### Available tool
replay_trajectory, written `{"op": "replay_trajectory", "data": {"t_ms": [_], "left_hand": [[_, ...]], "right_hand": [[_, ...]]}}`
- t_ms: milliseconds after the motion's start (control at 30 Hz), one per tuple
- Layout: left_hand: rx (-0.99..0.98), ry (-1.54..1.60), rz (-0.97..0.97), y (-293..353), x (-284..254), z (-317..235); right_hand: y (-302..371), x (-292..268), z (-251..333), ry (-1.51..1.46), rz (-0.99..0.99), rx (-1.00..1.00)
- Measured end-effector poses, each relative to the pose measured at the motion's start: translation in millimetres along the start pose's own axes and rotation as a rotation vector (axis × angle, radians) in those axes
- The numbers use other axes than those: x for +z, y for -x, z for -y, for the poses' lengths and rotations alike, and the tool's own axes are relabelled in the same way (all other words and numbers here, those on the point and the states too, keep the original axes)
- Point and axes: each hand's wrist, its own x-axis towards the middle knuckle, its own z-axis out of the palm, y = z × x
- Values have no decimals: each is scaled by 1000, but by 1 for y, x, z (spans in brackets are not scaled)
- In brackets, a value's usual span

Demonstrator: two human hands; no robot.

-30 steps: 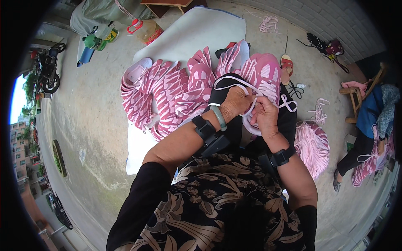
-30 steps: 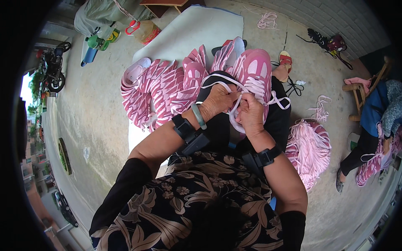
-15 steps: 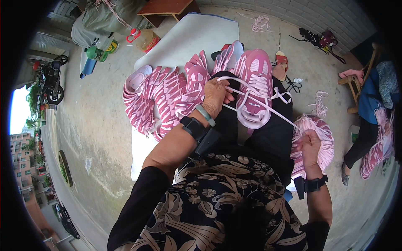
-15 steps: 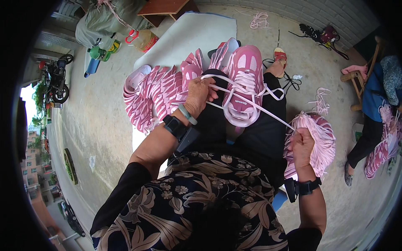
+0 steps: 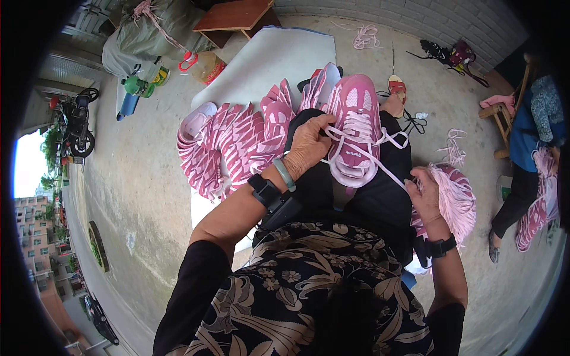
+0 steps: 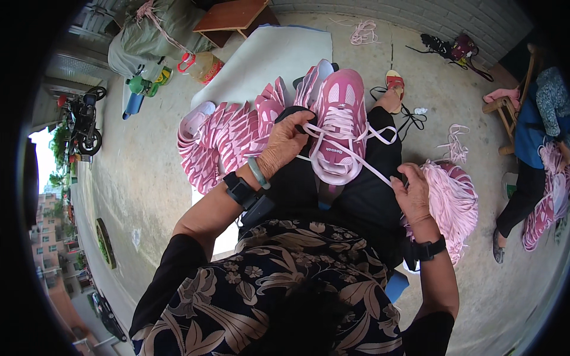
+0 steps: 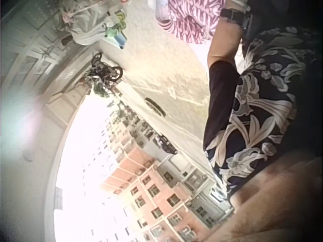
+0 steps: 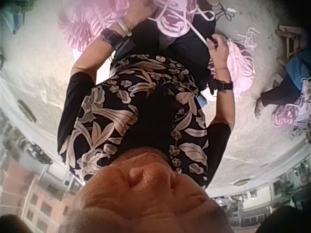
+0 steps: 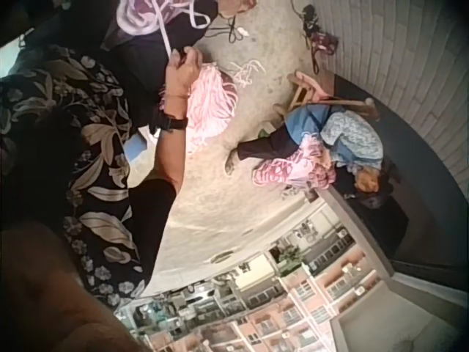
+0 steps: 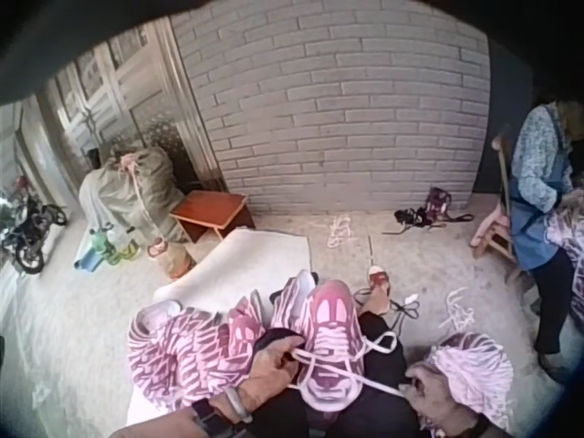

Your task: The person threads pink shoelaces through the eyelets of a pink Reebok sneaker, pulling the laces tight and arranging them. The person works on a single shoe held in their lap, surrounded by a pile of similar shoes.

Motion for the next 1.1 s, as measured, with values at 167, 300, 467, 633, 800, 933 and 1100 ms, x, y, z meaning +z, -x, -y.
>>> {"op": "replay_trajectory", "data": {"t_ms": [167, 300, 467, 633, 800, 933, 1100], "left_hand": [[160, -247, 149, -9, -13, -11], [-41, -86, 313, -12, -26, -19], [82, 2, 412, -14, -30, -32], [135, -192, 202, -14, -13, -48], [124, -555, -121, -8, -1, -20], [96, -530, -147, 7, -1, -15], [512, -452, -214, 11, 2, -46]], "right_hand": [[-40, 37, 46, -103, 112, -165], [-39, 40, 48, -92, 171, -70], [-35, 34, 38, -178, 200, 20], [-36, 32, 39, -231, 147, -22], [-32, 33, 48, -229, 140, -39], [-22, 20, 41, -324, 104, -107], [-19, 13, 33, -330, 283, 49]]}}
